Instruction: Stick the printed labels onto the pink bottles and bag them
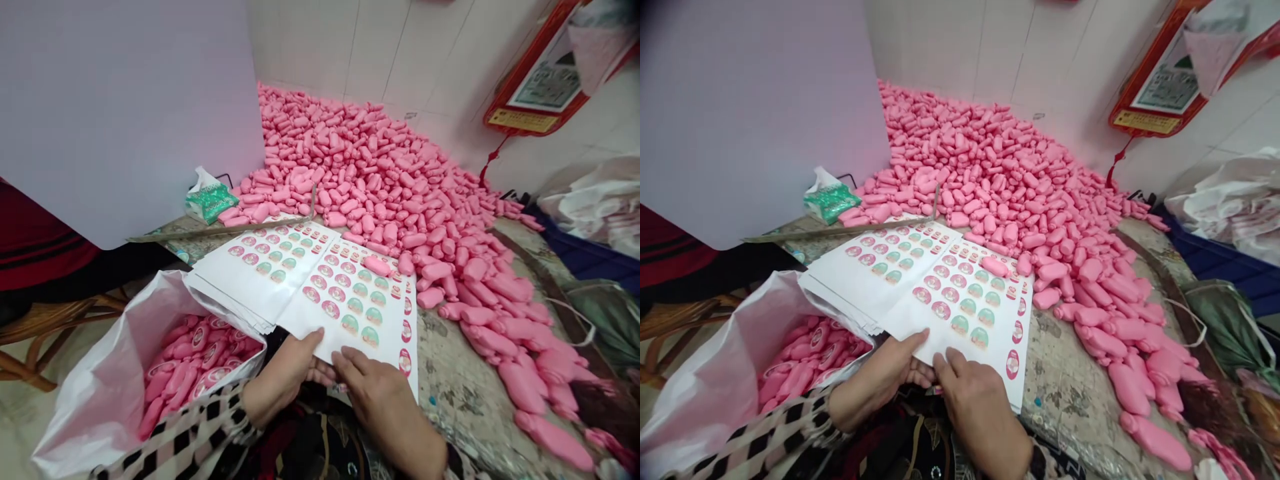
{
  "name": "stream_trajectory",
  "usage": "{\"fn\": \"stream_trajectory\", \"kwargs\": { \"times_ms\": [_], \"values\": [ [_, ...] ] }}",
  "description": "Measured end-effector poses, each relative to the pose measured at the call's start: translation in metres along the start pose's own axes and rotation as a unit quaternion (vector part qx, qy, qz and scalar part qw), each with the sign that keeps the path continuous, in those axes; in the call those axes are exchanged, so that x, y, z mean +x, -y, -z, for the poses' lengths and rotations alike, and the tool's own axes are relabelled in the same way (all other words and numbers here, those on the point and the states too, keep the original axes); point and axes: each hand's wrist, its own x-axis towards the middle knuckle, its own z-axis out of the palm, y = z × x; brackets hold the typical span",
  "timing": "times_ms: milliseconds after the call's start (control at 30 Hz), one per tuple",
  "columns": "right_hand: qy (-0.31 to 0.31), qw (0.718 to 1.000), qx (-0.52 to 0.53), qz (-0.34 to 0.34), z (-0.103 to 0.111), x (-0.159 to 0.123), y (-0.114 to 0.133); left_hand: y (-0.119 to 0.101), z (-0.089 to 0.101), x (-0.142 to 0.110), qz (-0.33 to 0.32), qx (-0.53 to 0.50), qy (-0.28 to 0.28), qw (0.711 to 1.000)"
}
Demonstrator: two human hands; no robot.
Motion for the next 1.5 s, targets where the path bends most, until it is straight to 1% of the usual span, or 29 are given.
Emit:
{"fn": "stream_trajectory", "kwargs": {
  "times_ms": [67,167,267,367,400,467,533,600,633,700,767,833,967,1033,1100,1200,1333,1433,1500],
  "values": [
    [-0.037,0.999,0.038,0.001,0.001,0.0,-0.002,-0.005,0.012,-0.001,-0.005,-0.006,-0.056,0.998],
    [-0.084,0.992,0.091,-0.008,0.0,-0.006,-0.009,-0.02,0.041,-0.008,-0.03,-0.013,-0.128,0.991],
    [-0.07,0.988,0.131,-0.032,-0.001,-0.009,-0.019,-0.04,0.072,-0.009,-0.045,-0.004,-0.185,0.982],
    [-0.049,0.985,0.158,-0.056,-0.001,0.001,-0.038,-0.058,0.099,0.002,-0.05,-0.018,-0.228,0.972],
    [-0.05,0.983,0.164,-0.064,0.0,0.01,-0.046,-0.063,0.108,0.008,-0.053,-0.026,-0.237,0.97],
    [-0.073,0.981,0.159,-0.088,0.002,0.035,-0.065,-0.07,0.123,0.018,-0.054,-0.034,-0.248,0.967],
    [-0.086,0.981,0.126,-0.123,0.005,0.069,-0.081,-0.076,0.134,0.026,-0.047,-0.032,-0.247,0.967],
    [-0.075,0.981,0.081,-0.157,0.007,0.108,-0.091,-0.08,0.141,0.031,-0.036,-0.027,-0.235,0.971],
    [-0.064,0.982,0.058,-0.169,0.007,0.127,-0.093,-0.082,0.144,0.032,-0.032,-0.026,-0.23,0.972],
    [-0.022,0.982,0.012,-0.186,0.003,0.161,-0.092,-0.086,0.147,0.034,-0.03,-0.029,-0.229,0.973],
    [0.024,0.98,-0.022,-0.194,-0.004,0.188,-0.088,-0.09,0.148,0.036,-0.029,-0.038,-0.238,0.97],
    [0.05,0.98,-0.034,-0.188,-0.013,0.206,-0.084,-0.094,0.149,0.038,-0.024,-0.051,-0.237,0.97],
    [0.054,0.984,-0.03,-0.165,-0.026,0.222,-0.082,-0.104,0.154,0.048,-0.006,-0.069,-0.228,0.971],
    [0.047,0.986,-0.027,-0.159,-0.025,0.222,-0.083,-0.108,0.157,0.055,-0.002,-0.069,-0.239,0.969],
    [0.038,0.986,-0.026,-0.157,-0.019,0.217,-0.087,-0.111,0.16,0.062,-0.001,-0.07,-0.249,0.966],
    [0.002,0.988,-0.013,-0.156,-0.006,0.193,-0.094,-0.111,0.161,0.069,0.0,-0.075,-0.258,0.963],
    [-0.1,0.981,0.066,-0.151,0.007,0.137,-0.104,-0.112,0.161,0.075,-0.007,-0.074,-0.263,0.962],
    [-0.129,0.97,0.129,-0.161,0.007,0.087,-0.108,-0.116,0.159,0.078,-0.02,-0.062,-0.273,0.96],
    [-0.15,0.959,0.159,-0.181,0.004,0.054,-0.108,-0.119,0.157,0.079,-0.026,-0.051,-0.279,0.959]
  ]
}}
